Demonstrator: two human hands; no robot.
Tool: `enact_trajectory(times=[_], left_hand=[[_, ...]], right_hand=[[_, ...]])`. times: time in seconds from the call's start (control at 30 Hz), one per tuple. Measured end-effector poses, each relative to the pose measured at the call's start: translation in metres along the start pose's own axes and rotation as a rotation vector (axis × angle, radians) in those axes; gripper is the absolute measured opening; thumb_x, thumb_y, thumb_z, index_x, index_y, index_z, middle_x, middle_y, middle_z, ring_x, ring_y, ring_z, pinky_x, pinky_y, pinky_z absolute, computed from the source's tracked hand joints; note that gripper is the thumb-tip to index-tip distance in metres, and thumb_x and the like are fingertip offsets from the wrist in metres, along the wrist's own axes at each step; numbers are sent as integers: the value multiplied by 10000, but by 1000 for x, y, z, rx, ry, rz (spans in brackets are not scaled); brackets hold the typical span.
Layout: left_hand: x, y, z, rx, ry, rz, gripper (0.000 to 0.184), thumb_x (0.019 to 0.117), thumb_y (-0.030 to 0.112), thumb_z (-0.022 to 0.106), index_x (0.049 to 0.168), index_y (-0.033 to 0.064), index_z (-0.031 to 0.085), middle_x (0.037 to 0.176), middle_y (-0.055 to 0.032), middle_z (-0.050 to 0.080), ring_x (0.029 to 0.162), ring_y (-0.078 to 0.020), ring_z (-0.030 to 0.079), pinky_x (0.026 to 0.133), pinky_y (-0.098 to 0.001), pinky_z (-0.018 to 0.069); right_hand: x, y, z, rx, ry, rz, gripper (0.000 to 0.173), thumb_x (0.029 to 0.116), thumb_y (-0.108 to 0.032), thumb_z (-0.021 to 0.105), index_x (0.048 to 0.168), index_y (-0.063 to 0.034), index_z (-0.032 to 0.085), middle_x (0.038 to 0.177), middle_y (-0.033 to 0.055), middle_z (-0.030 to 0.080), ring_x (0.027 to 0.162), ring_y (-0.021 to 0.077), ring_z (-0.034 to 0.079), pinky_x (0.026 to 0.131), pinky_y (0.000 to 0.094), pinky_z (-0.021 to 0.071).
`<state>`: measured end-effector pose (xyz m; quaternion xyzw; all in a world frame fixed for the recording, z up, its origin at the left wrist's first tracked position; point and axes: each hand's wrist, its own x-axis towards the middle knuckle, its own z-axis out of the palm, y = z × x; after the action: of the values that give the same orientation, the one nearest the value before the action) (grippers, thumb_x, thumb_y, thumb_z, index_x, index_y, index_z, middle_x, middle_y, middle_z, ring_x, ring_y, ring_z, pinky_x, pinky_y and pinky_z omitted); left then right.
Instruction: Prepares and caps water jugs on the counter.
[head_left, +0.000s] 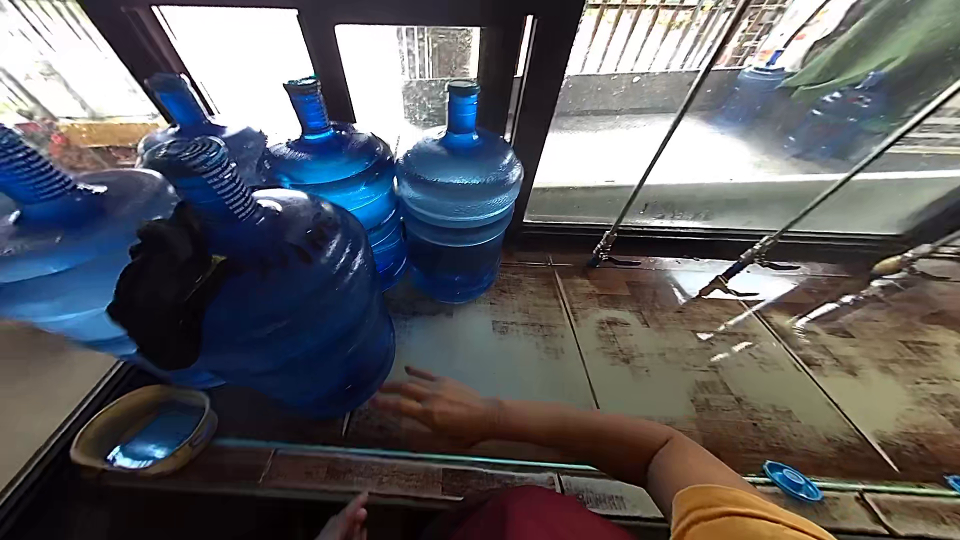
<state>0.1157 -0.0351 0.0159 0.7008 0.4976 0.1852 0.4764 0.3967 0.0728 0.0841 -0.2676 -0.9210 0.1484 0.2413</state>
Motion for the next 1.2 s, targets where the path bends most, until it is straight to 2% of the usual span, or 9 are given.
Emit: enact_trajectory(times=[0.2, 0.3, 0.53, 0.67, 0.73, 0.8, 0.97, 1.1, 1.2], left_hand=[[-14, 1, -36, 123, 268, -62, 371, 1046, 116, 503, 1368, -33, 610, 1279, -239, 667, 1171, -332, 664, 1046, -464, 510], [-19, -4, -59, 97, 314, -116, 357, 1063, 154, 489, 1334, -22, 639, 1256, -227, 672, 1131, -297, 667, 1020, -428, 514], [-8, -50, -117, 263, 630, -315, 336, 1063, 173, 522, 1323, 6, 651, 1277, -231, 664, 1178, -386, 646, 1028, -588, 492], [32, -70, -159, 491, 842, -376, 408, 1019, 177, 578, 1386, 1, 605, 1400, -284, 577, 1363, -494, 476, 1106, -679, 353], [52, -85, -174, 559, 842, -448, 470, 1003, 166, 591, 1444, 10, 553, 1489, -314, 480, 1454, -528, 333, 1156, -707, 241], [66, -102, -179, 567, 820, -496, 430, 999, 152, 593, 1409, 24, 589, 1532, -319, 427, 1494, -540, 238, 1175, -709, 182], [67, -93, -139, 531, 812, -404, 293, 1018, 91, 523, 1245, 0, 684, 1431, -306, 537, 1444, -544, 335, 1171, -703, 237], [56, -65, -93, 607, 703, -351, 300, 1011, 115, 571, 1279, 70, 695, 1403, -260, 581, 1423, -517, 387, 1158, -724, 222], [58, -50, -110, 638, 632, -391, 329, 1034, 146, 532, 1320, 92, 686, 1397, -217, 610, 1415, -470, 431, 1174, -730, 146]], right_hand=[[11, 4, -24, 62, 76, 118, 391, 968, -207, 623, 1313, -29, 672, 1305, 111, 693, 1244, 271, 644, 1159, 566, 393], [6, 7, -19, 144, 46, 108, 365, 986, -210, 566, 1242, 20, 688, 1205, 152, 722, 1143, 293, 689, 1127, 610, 401], [-4, -3, -7, 137, 17, 100, 391, 998, -244, 517, 1245, 3, 693, 1094, 146, 746, 997, 266, 727, 1100, 577, 428], [-6, -4, -4, 116, -8, 108, 385, 991, -240, 514, 1233, -7, 701, 1088, 143, 747, 992, 285, 727, 1063, 591, 456], [-8, -6, -5, 103, -31, 118, 383, 991, -240, 514, 1238, -15, 702, 1103, 142, 746, 1010, 292, 725, 1057, 592, 460], [-13, -9, -6, 93, -40, 143, 387, 988, -237, 511, 1239, -13, 702, 1108, 144, 745, 1016, 298, 725, 1049, 594, 468], [-37, -8, -3, 86, -28, 200, 392, 987, -243, 507, 1238, -15, 703, 1091, 139, 746, 1015, 287, 723, 1042, 573, 477], [-53, -13, 3, 117, -41, 242, 390, 984, -246, 512, 1235, -20, 706, 1095, 137, 745, 1021, 279, 722, 1033, 554, 490], [-57, -13, 8, 130, -47, 255, 391, 977, -234, 514, 1237, -12, 704, 1106, 141, 744, 1023, 282, 721, 1017, 526, 507]])
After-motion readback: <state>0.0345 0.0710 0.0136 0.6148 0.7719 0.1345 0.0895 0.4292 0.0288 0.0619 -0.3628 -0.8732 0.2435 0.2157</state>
